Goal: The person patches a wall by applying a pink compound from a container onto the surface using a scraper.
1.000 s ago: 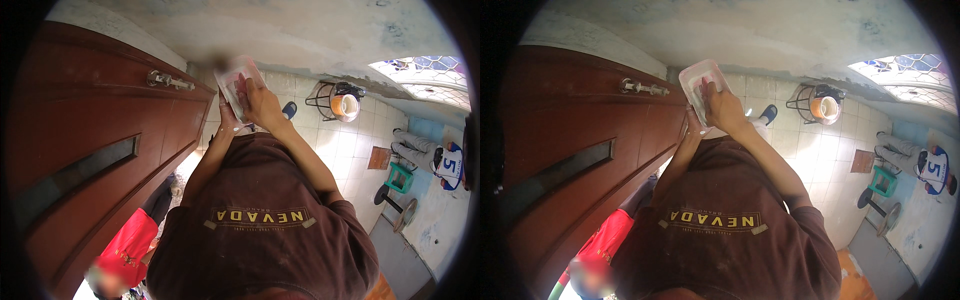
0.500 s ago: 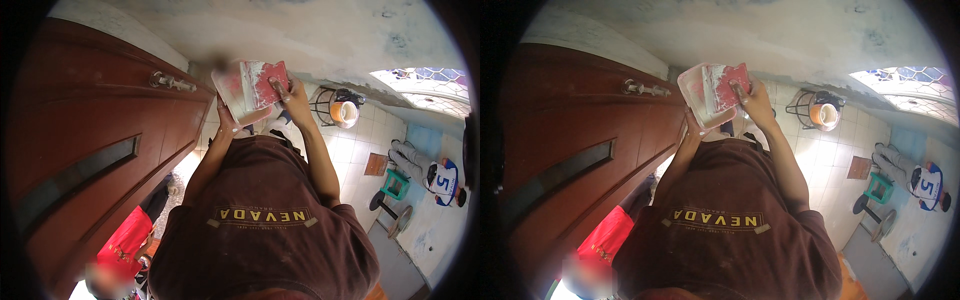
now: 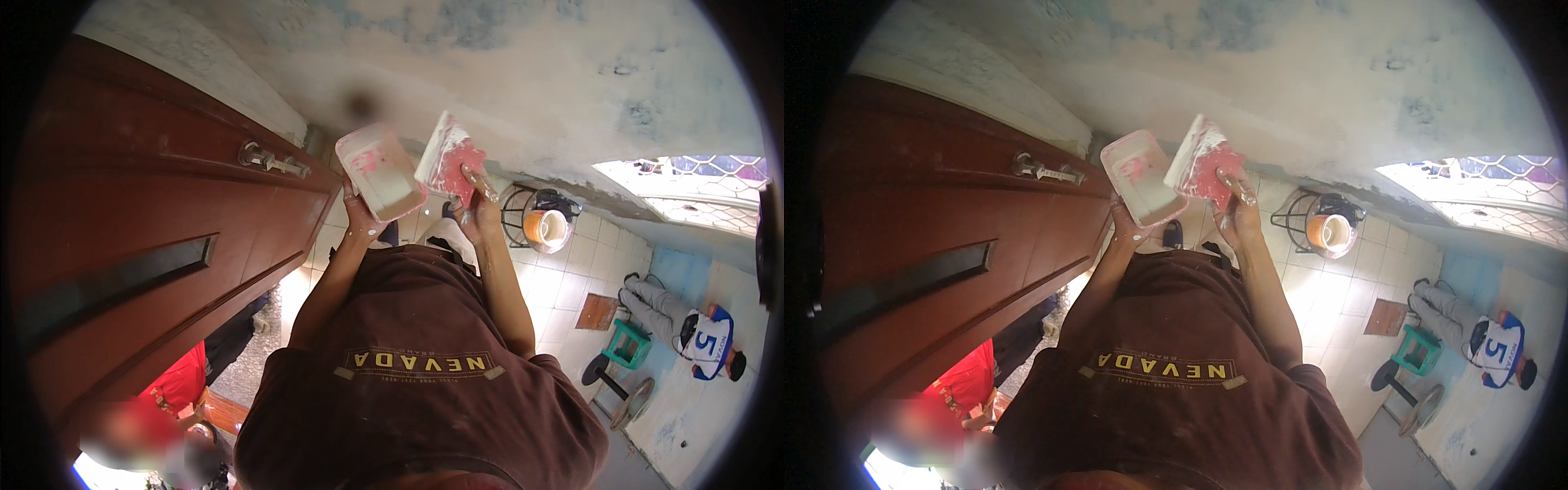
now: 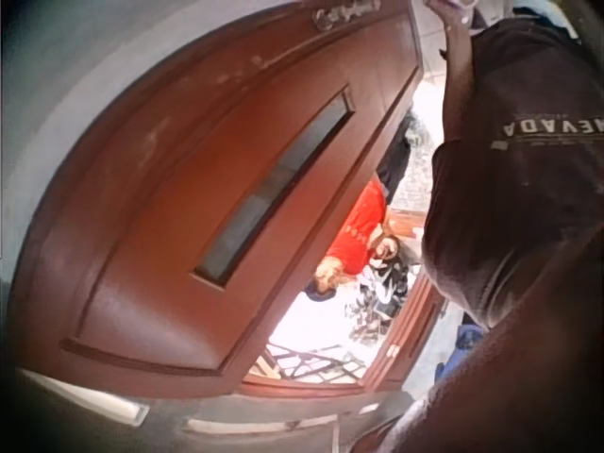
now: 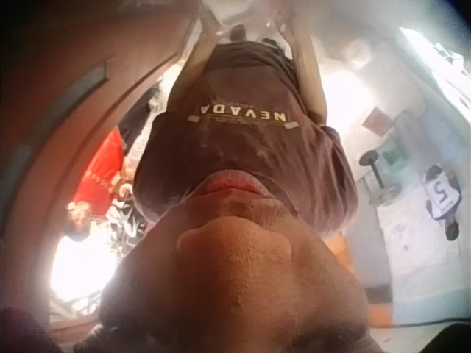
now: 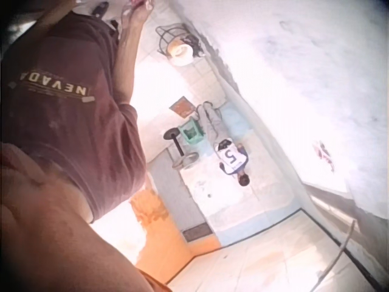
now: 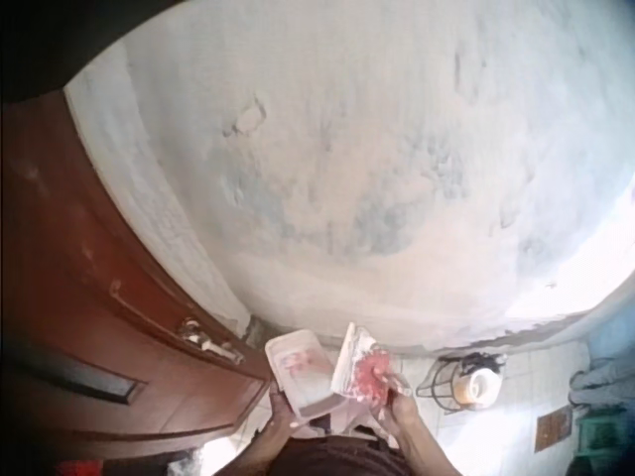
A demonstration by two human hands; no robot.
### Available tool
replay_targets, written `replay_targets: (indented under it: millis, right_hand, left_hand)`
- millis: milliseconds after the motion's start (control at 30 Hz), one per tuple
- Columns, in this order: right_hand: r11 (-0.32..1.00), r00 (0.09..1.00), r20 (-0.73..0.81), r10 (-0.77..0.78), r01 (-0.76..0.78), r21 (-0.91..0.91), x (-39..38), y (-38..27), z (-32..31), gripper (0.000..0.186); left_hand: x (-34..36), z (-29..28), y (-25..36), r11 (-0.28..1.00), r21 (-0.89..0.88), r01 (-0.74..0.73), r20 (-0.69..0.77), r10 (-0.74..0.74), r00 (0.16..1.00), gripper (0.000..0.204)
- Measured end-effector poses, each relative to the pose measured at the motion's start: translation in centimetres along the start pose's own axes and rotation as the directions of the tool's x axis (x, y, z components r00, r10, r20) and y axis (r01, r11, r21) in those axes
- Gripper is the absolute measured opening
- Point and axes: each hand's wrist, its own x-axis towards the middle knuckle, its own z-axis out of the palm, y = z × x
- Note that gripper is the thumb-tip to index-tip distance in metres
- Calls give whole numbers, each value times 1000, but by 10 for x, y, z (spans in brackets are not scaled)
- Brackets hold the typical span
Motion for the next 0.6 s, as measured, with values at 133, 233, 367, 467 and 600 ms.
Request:
replay_targets:
  millis: [133,233,367,467,600]
  right_hand:
    - [994,999,33,-29,26,105,23,-26,2,20]
    - [996,996,92,10,-18,88,62,-39,-39,21]
    - [987,988,10,157,-157,20,121,-31,-74,21]
    - [957,954,-72,290,-288,38,195,9,-137,21]
    - [953,941,-164,296,-280,117,258,45,-160,21]
  left_hand:
    - [14,-2,-12,996,-9,-94,-58,93,994,65]
    - [19,7,-28,989,-86,-120,-14,119,993,58]
    - [3,14,-48,960,-149,-238,-58,232,971,53]
    - [-6,-5,-64,949,-46,-313,-139,305,942,57]
    - [-16,-26,-81,924,45,-380,-130,382,915,62]
